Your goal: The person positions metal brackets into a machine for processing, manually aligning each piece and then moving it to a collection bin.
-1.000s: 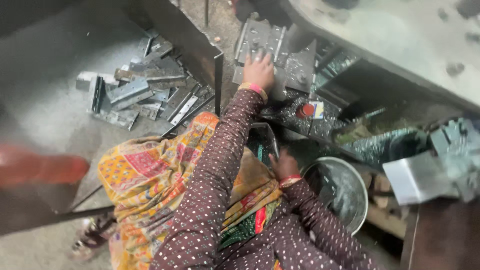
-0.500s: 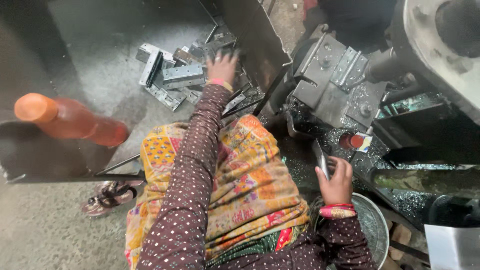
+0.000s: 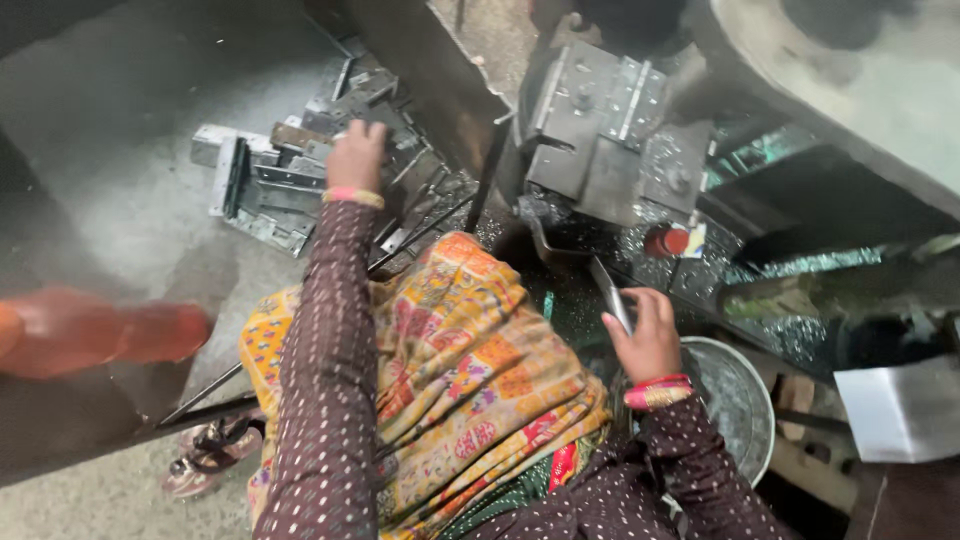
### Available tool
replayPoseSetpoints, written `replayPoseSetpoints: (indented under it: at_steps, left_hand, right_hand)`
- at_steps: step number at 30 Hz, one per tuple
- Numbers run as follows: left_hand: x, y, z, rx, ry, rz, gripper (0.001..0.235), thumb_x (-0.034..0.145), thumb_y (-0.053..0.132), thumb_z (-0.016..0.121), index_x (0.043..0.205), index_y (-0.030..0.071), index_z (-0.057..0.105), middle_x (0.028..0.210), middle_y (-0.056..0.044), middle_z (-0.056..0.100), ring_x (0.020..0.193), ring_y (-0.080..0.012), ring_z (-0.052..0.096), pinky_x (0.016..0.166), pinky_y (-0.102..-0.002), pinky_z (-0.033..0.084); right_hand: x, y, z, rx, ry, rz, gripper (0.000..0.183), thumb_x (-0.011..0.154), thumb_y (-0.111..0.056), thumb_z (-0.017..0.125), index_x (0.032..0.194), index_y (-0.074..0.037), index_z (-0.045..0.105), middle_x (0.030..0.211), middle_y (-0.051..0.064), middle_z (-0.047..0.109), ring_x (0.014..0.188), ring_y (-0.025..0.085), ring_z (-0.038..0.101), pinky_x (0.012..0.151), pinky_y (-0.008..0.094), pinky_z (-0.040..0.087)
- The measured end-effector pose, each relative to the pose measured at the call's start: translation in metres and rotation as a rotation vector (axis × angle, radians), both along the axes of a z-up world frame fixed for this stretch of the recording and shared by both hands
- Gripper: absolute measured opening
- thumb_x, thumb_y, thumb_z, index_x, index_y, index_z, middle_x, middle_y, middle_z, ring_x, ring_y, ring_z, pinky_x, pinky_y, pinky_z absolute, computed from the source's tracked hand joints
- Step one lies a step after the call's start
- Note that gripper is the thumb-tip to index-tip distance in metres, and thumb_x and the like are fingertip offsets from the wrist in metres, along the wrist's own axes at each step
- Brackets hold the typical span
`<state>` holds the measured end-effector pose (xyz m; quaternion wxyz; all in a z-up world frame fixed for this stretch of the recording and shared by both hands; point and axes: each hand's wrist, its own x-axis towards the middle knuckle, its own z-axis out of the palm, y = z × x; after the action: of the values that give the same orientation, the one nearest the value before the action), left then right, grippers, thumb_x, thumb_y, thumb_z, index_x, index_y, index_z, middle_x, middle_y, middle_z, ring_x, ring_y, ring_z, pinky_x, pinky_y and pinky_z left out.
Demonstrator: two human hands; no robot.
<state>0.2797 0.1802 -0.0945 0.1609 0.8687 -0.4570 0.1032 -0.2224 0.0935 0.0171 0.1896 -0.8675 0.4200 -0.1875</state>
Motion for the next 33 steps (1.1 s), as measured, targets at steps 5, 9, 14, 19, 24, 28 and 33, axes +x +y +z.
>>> replayPoseSetpoints:
  at_steps: [5, 9, 14, 19, 24, 28, 33]
  left_hand:
    - [-0.07, 0.001, 0.114, -0.491, 0.171, 0.007, 0.047, 0.089, 0.006, 0.078, 0.13, 0.007, 0.055, 0.116, -0.014, 0.063, 0.1, -0.039, 0.067, 0.082, -0.048, 0.053]
    - [-0.135, -0.029, 0.182, -0.744, 0.418, -0.193, 0.057, 0.086, 0.009, 0.085, 0.134, 0.008, 0.054, 0.122, -0.012, 0.064, 0.105, -0.0327, 0.07, 0.091, -0.042, 0.057]
    - [-0.213, -0.082, 0.176, -0.254, 0.163, -0.286, 0.036, 0.091, 0.02, 0.071, 0.125, 0.011, 0.066, 0.147, -0.014, 0.053, 0.126, -0.0336, 0.059, 0.106, -0.045, 0.047]
    - [-0.282, -0.079, 0.144, -0.068, -0.038, -0.362, 0.075, 0.088, 0.061, 0.062, 0.127, -0.002, 0.065, 0.15, -0.015, 0.049, 0.142, -0.0346, 0.042, 0.115, -0.061, 0.029]
    - [-0.305, -0.096, 0.125, -0.099, -0.023, -0.314, 0.059, 0.096, 0.052, 0.058, 0.128, 0.003, 0.068, 0.15, -0.011, 0.054, 0.143, -0.0292, 0.045, 0.119, -0.062, 0.027]
    - [-0.287, -0.134, 0.124, -0.116, 0.034, -0.295, 0.058, 0.098, 0.052, 0.055, 0.126, 0.002, 0.068, 0.146, -0.011, 0.057, 0.139, -0.0292, 0.047, 0.117, -0.062, 0.027]
    - [-0.283, -0.142, 0.123, -0.148, 0.055, -0.3, 0.049, 0.1, 0.043, 0.053, 0.123, 0.004, 0.069, 0.143, -0.01, 0.058, 0.14, -0.0287, 0.048, 0.118, -0.06, 0.026]
  right_hand:
    - [-0.002, 0.0, 0.002, 0.063, -0.031, -0.011, 0.045, 0.083, -0.021, 0.081, 0.122, -0.01, 0.062, 0.126, 0.014, 0.059, 0.105, 0.032, 0.067, 0.088, 0.042, 0.055]
    - [-0.002, 0.001, 0.006, -0.003, -0.027, 0.0, 0.048, 0.081, -0.022, 0.083, 0.122, -0.01, 0.062, 0.125, 0.014, 0.06, 0.112, 0.038, 0.064, 0.09, 0.046, 0.053]
    - [-0.01, 0.0, -0.001, 0.003, -0.057, 0.002, 0.05, 0.082, -0.026, 0.082, 0.125, -0.01, 0.06, 0.126, 0.015, 0.059, 0.112, 0.039, 0.063, 0.091, 0.046, 0.053]
    - [-0.016, -0.011, -0.028, 0.221, 0.216, -0.037, 0.065, 0.083, -0.032, 0.08, 0.135, -0.011, 0.049, 0.102, 0.024, 0.07, 0.091, 0.047, 0.068, 0.076, 0.054, 0.055]
    - [-0.014, -0.037, -0.052, 0.227, 0.371, 0.058, 0.069, 0.082, -0.043, 0.082, 0.124, -0.002, 0.045, 0.082, 0.028, 0.07, 0.077, 0.05, 0.069, 0.065, 0.058, 0.055]
    - [-0.022, -0.038, -0.066, 0.186, 0.291, 0.05, 0.066, 0.083, -0.047, 0.081, 0.12, -0.003, 0.049, 0.08, 0.027, 0.07, 0.077, 0.05, 0.069, 0.064, 0.058, 0.054]
    - [-0.038, -0.02, -0.108, 0.244, 0.167, -0.047, 0.063, 0.08, -0.045, 0.082, 0.115, -0.002, 0.051, 0.081, 0.028, 0.07, 0.077, 0.05, 0.069, 0.065, 0.056, 0.055]
